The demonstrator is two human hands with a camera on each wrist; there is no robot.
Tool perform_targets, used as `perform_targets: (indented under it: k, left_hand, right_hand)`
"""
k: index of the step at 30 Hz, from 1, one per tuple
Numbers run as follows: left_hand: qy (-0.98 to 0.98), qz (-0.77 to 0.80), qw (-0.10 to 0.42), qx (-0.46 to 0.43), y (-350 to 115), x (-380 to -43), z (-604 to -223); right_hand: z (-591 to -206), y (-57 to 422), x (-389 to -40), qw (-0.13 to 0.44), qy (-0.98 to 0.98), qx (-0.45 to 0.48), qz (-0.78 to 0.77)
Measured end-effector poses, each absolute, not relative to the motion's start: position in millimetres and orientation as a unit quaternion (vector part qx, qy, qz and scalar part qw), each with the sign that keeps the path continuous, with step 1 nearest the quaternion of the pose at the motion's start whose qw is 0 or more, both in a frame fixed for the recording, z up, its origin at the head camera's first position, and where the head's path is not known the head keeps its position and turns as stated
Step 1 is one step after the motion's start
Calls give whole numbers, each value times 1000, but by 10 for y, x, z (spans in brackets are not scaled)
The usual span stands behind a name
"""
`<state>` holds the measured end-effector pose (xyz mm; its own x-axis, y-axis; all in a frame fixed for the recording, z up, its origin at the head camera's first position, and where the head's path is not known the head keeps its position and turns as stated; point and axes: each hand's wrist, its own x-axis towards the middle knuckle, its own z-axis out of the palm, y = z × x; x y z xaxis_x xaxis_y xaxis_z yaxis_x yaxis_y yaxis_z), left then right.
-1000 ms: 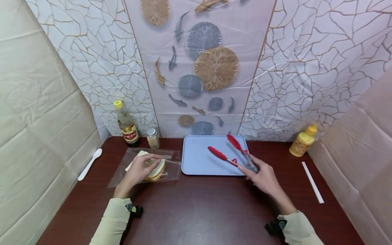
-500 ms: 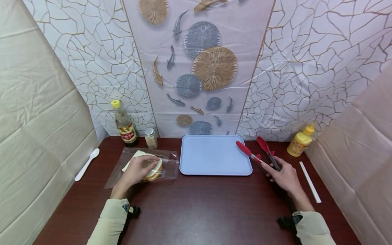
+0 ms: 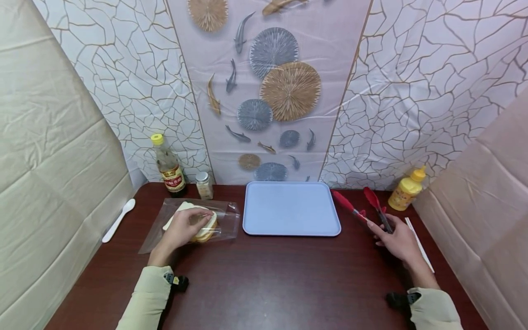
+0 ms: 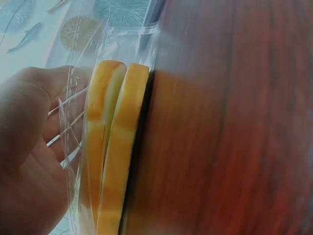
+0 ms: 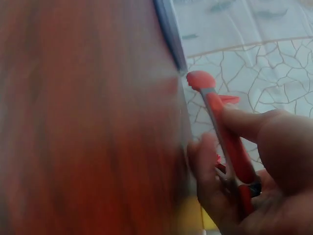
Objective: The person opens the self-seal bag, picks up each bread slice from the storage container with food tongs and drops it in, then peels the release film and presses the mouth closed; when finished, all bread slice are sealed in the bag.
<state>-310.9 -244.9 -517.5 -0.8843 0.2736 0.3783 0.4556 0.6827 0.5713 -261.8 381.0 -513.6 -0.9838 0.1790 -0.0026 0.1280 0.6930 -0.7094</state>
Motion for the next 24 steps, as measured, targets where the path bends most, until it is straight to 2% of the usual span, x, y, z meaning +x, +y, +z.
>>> perform_targets:
  k: [7,13,18,22,24]
  left_hand:
    - [-906,-341,149,-201,-2454,-3106,-5188]
    - [-902,-341,180,-194,-2466,-3110,-5137]
    - [-899,-348,180,-197,-2478,-3101,-5084]
    - [-900,-348,179,-193,-2458,-3106,-5054]
    - [-899,-349,184,-190,-2433,-3124,-5040]
  right_hand:
    - [-5027,3840,-2591,20,-968,-100,229]
    - [-5026,3772,-2619,-4,-973,-99,210]
    - [-5025,3759,-2628,-20,-971,-109,212]
    - [-5008,3694,-2617,14,-969,-116,220]
    - [-4979,3591,-2602,58,-966,-119,223]
